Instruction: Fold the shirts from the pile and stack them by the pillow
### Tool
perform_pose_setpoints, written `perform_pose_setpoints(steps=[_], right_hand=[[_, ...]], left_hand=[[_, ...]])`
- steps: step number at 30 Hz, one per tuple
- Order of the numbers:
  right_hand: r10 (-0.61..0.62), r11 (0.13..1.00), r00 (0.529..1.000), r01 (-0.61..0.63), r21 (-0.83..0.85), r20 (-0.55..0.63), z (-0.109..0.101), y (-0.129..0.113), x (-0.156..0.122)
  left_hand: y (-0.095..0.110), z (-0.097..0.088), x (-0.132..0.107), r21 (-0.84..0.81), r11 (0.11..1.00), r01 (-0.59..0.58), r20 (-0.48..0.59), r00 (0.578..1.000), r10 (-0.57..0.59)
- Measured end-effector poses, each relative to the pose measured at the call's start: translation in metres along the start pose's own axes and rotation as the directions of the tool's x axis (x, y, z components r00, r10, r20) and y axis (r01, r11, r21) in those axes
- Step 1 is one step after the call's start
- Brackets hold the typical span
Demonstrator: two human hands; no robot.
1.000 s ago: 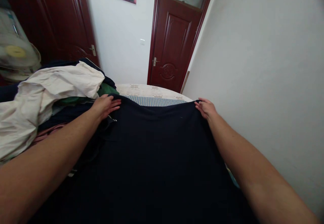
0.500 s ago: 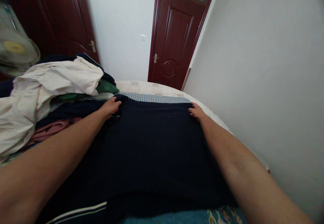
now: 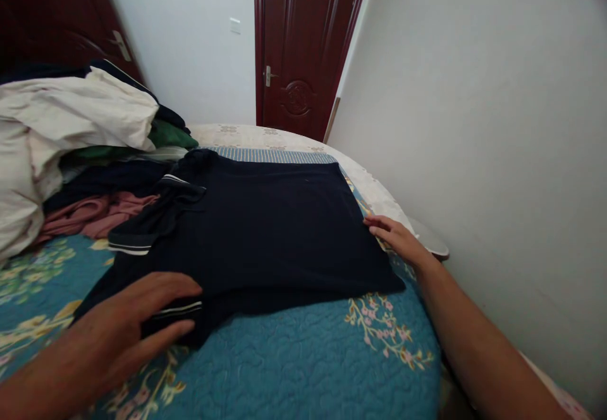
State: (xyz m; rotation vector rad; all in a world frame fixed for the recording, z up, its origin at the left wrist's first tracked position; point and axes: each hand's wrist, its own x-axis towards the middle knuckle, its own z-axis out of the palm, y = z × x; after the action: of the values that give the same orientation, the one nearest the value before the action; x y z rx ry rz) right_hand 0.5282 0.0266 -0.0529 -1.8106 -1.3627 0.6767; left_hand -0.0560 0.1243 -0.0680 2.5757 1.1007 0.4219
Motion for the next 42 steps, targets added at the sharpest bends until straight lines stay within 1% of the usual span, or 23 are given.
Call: perform_pose_setpoints(steps=[2,4,6,8,10,12,15,17,20,23,26,28,30,33,36,39,42], right_hand=[[-0.04,0.998,0.996,0.044,-0.048,0.083,-0.001,-0.002,-0.043],[-0.131,0.969,0.984,0.154,-0.192,0.123,0.003,-0.003,-0.077],[-0.232,0.904,0.964,0.262,-0.337,0.128,0.012,-0.001,-0.099],[-0.311,0.85,0.945,0.322,-0.417,0.096,0.023,0.001,-0.11],[-0.364,0.827,0.93,0.349,-0.442,0.053,0.03,0.003,-0.113],[-0.395,0.824,0.918,0.351,-0.445,-0.007,0.032,0.003,-0.113],[-0.408,0.833,0.907,0.324,-0.449,-0.102,0.028,0.002,-0.117],[-0.422,0.822,0.899,0.328,-0.465,-0.112,0.025,0.0,-0.124],[-0.468,0.758,0.883,0.382,-0.529,-0.033,0.025,0.002,-0.135],[-0.494,0.67,0.869,0.401,-0.624,0.027,0.031,0.011,-0.143],[-0.488,0.616,0.872,0.37,-0.696,0.031,0.035,0.022,-0.142],[-0.479,0.587,0.877,0.359,-0.725,0.046,0.036,0.028,-0.138],[-0.473,0.556,0.877,0.374,-0.742,0.087,0.033,0.029,-0.134],[-0.464,0.507,0.87,0.415,-0.756,0.167,0.028,0.026,-0.127],[-0.435,0.458,0.875,0.42,-0.783,0.214,0.025,0.018,-0.12],[-0.415,0.444,0.886,0.397,-0.803,0.208,0.02,0.015,-0.116],[-0.438,0.447,0.885,0.369,-0.815,0.16,0.007,0.024,-0.12]], left_hand=[[0.01,0.015,-0.019,0.009,0.999,-0.048,-0.003,0.999,0.048],[0.017,0.023,-0.025,0.021,0.999,-0.036,-0.031,0.999,0.036],[0.021,0.022,-0.023,0.024,1.0,0.012,-0.061,0.998,-0.01],[0.023,0.014,-0.019,0.019,0.999,0.043,-0.056,0.998,-0.042],[0.025,0.001,-0.017,0.0,0.999,0.044,-0.034,0.998,-0.043],[0.026,-0.013,-0.021,-0.028,0.999,0.021,0.01,1.0,-0.02],[0.028,-0.031,-0.036,-0.045,0.999,0.015,0.075,0.997,-0.011],[0.03,-0.036,-0.048,-0.04,0.999,0.028,0.093,0.995,-0.024],[0.032,-0.032,-0.062,-0.042,0.999,0.029,0.072,0.997,-0.026],[0.029,-0.021,-0.07,-0.003,1.0,0.013,-0.038,0.999,-0.013],[0.021,-0.013,-0.075,0.064,0.998,0.016,-0.08,0.997,-0.01],[0.017,-0.012,-0.076,0.112,0.993,0.048,-0.095,0.995,-0.037],[0.015,-0.013,-0.077,0.167,0.982,0.092,-0.12,0.99,-0.073],[0.017,-0.017,-0.075,0.243,0.966,0.093,-0.083,0.994,-0.074],[0.024,-0.023,-0.07,0.302,0.949,0.089,-0.052,0.996,-0.077],[0.032,-0.029,-0.067,0.304,0.946,0.109,-0.005,0.994,-0.113],[0.041,-0.033,-0.071,0.232,0.969,0.087,0.06,0.993,-0.104]])
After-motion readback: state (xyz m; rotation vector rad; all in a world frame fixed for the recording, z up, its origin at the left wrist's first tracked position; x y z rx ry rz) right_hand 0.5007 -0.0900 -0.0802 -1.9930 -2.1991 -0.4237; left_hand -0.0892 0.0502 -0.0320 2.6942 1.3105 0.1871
